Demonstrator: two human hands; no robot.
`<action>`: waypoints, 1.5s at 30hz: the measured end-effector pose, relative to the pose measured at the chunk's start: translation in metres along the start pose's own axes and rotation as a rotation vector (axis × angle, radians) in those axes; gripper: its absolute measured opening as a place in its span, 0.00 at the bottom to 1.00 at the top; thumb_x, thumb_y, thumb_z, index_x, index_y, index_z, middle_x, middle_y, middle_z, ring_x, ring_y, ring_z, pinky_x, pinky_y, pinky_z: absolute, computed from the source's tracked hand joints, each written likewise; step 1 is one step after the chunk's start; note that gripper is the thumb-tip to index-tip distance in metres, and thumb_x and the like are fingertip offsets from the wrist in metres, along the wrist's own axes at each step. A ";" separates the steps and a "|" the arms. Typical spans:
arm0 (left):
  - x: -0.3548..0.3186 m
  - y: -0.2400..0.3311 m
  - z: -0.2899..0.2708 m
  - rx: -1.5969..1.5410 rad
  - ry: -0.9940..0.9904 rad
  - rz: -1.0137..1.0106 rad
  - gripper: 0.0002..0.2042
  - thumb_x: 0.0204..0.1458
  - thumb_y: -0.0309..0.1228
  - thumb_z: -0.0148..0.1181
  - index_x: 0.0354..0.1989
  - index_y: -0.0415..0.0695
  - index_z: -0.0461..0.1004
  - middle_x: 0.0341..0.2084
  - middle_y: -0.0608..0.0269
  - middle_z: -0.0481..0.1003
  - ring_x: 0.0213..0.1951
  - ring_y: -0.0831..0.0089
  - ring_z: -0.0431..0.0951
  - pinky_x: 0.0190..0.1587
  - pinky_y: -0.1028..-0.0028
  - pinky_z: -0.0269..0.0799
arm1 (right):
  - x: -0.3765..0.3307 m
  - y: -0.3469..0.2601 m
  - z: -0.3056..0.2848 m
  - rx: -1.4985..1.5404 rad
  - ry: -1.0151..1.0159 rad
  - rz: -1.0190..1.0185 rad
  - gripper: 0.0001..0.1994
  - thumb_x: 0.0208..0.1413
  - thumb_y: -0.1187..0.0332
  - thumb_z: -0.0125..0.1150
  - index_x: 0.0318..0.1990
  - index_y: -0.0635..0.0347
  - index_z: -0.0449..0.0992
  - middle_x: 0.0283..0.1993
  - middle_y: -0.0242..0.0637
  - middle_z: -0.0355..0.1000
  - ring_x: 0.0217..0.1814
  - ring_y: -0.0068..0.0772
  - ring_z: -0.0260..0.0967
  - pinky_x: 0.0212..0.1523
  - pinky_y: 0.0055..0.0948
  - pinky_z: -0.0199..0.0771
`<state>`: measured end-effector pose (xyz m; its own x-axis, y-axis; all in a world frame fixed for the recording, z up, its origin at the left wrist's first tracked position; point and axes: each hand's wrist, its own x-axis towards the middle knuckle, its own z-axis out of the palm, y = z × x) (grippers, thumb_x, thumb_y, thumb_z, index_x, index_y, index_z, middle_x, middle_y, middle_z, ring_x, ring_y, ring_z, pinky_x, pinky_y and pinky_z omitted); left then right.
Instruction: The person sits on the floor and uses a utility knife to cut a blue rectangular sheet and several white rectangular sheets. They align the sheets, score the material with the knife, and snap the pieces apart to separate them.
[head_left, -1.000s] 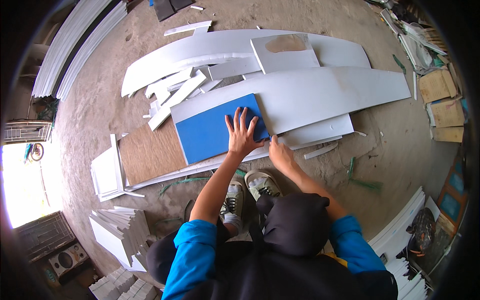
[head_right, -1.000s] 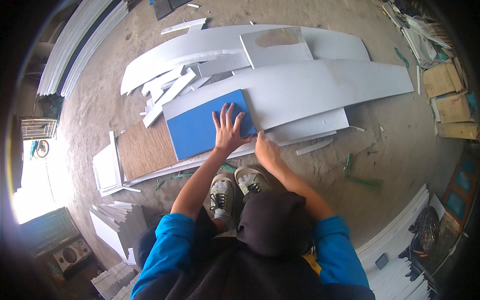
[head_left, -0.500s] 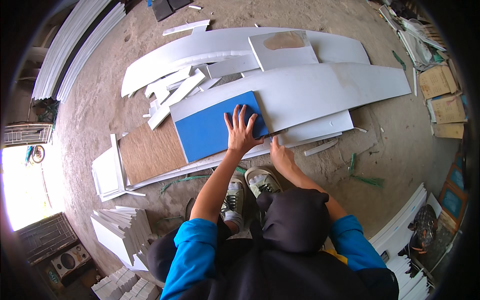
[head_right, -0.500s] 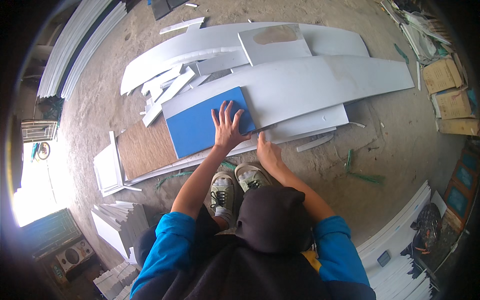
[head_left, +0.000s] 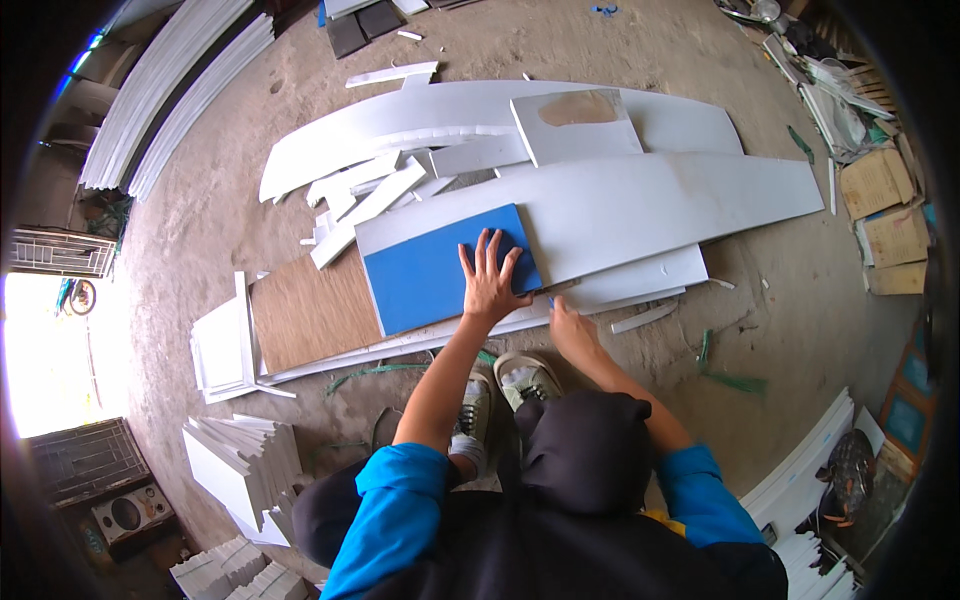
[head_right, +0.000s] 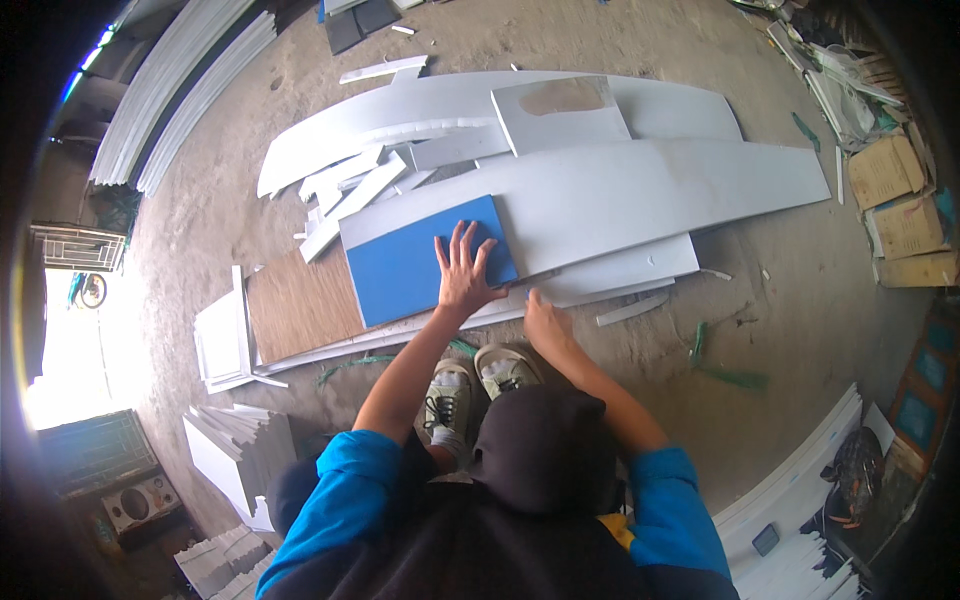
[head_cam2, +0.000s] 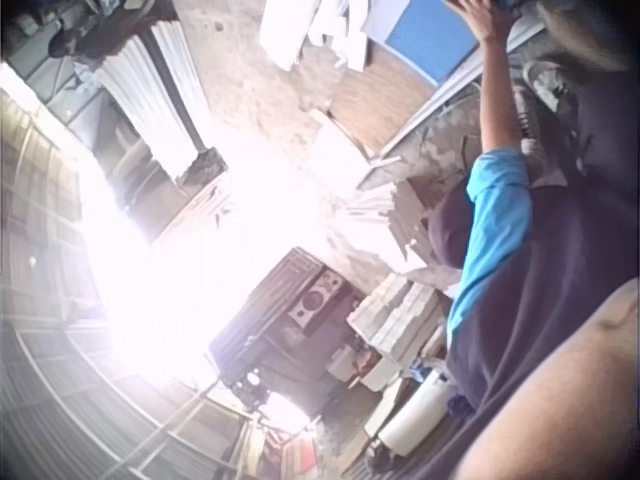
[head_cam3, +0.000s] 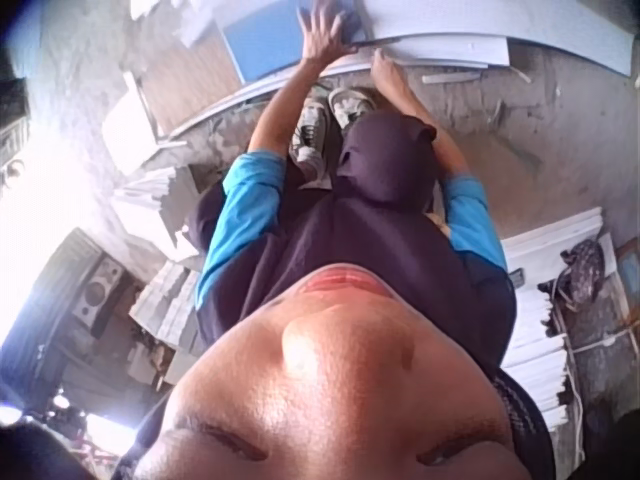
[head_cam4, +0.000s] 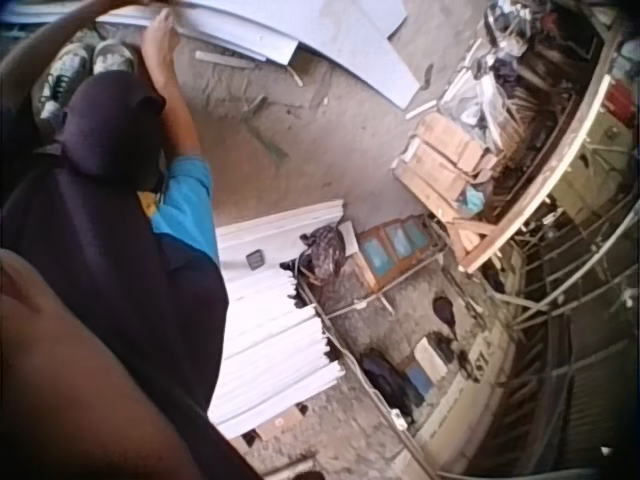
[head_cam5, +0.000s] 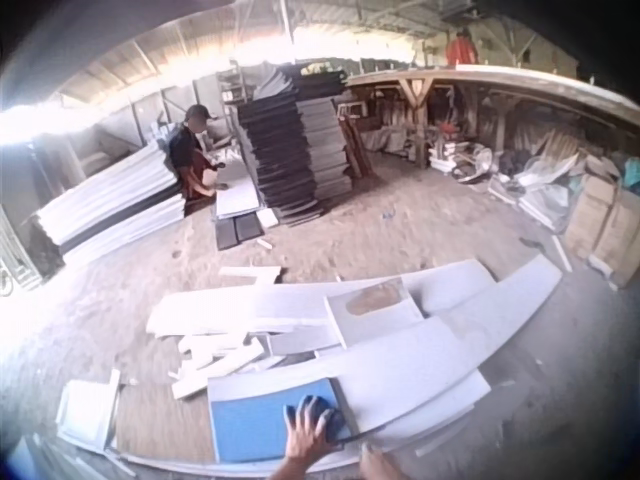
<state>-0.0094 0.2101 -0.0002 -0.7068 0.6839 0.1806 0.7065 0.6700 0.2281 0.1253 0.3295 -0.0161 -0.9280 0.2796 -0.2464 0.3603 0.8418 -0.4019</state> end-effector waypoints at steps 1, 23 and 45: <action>0.000 0.003 -0.001 -0.007 -0.006 -0.004 0.41 0.22 0.51 0.67 0.51 0.53 0.60 0.57 0.54 0.50 0.63 0.55 0.43 0.57 0.38 0.36 | 0.001 -0.002 -0.012 0.012 -0.025 -0.004 0.13 0.56 0.64 0.42 0.43 0.64 0.59 0.20 0.53 0.70 0.23 0.53 0.71 0.22 0.47 0.71; 0.003 -0.001 -0.005 -0.011 -0.037 -0.012 0.48 0.21 0.53 0.67 0.54 0.41 0.56 0.58 0.54 0.51 0.64 0.57 0.43 0.58 0.38 0.35 | 0.160 -0.044 -0.043 0.092 0.053 -0.025 0.13 0.53 0.67 0.43 0.39 0.71 0.65 0.28 0.57 0.71 0.32 0.56 0.71 0.33 0.45 0.72; 0.001 0.002 0.002 0.013 -0.039 -0.031 0.48 0.21 0.55 0.66 0.56 0.46 0.57 0.59 0.56 0.51 0.64 0.58 0.41 0.58 0.39 0.32 | 0.014 -0.016 -0.023 0.072 -0.173 0.075 0.11 0.50 0.72 0.41 0.40 0.69 0.61 0.29 0.59 0.71 0.34 0.58 0.70 0.35 0.50 0.70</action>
<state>-0.0085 0.2127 -0.0013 -0.7264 0.6736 0.1363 0.6852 0.6943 0.2200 0.1044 0.3304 0.0074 -0.8705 0.2514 -0.4231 0.4392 0.7849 -0.4371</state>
